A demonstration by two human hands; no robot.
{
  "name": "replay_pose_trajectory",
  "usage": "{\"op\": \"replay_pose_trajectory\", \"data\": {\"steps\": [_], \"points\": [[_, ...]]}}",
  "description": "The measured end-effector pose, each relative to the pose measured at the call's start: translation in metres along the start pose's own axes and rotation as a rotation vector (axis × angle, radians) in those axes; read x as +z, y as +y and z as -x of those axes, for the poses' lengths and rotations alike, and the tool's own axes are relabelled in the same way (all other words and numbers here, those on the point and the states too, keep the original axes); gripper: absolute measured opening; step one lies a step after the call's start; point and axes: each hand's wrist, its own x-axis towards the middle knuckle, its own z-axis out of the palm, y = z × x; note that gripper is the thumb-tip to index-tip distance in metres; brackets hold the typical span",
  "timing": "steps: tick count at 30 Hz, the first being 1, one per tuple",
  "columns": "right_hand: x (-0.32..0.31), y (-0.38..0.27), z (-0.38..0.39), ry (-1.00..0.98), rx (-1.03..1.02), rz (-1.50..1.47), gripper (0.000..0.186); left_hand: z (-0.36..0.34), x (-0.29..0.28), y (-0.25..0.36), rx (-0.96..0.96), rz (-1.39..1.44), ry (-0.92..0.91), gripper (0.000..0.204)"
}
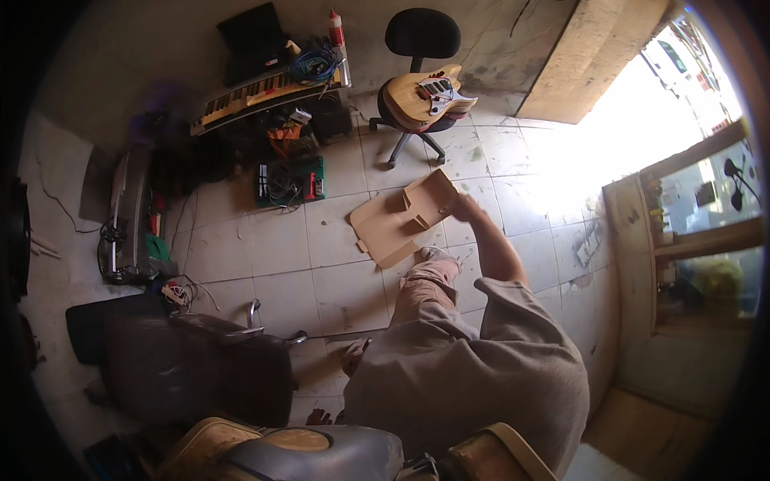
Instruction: The person holds a wooden guitar neck and sands the edges and back using a large industrial belt sander.
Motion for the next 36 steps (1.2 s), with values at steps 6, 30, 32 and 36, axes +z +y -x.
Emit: {"op": "replay_pose_trajectory", "data": {"steps": [6, 30, 32, 36], "points": [[-0.084, 0.091, -0.222, 0.137, -0.005, -0.018, 0.039, 0.091, 0.2, -0.011, -0.163, -0.077, 0.054, 0.03], [-0.119, 0.151, -0.483, 0.131, -0.407, 0.141, 0.044, 0.38, 0.544, 0.008, -0.313, 0.404, 0.241, 0.024], [-0.137, 0.196, -0.483, 0.281, -0.477, 0.042, 0.031, 0.393, 0.559, -0.027, -0.216, 0.36, 0.191, 0.026], [-0.161, 0.152, -0.418, 0.382, -0.487, 0.002, 0.027, 0.428, 0.65, -0.071, -0.282, 0.409, 0.296, 0.035]]}}
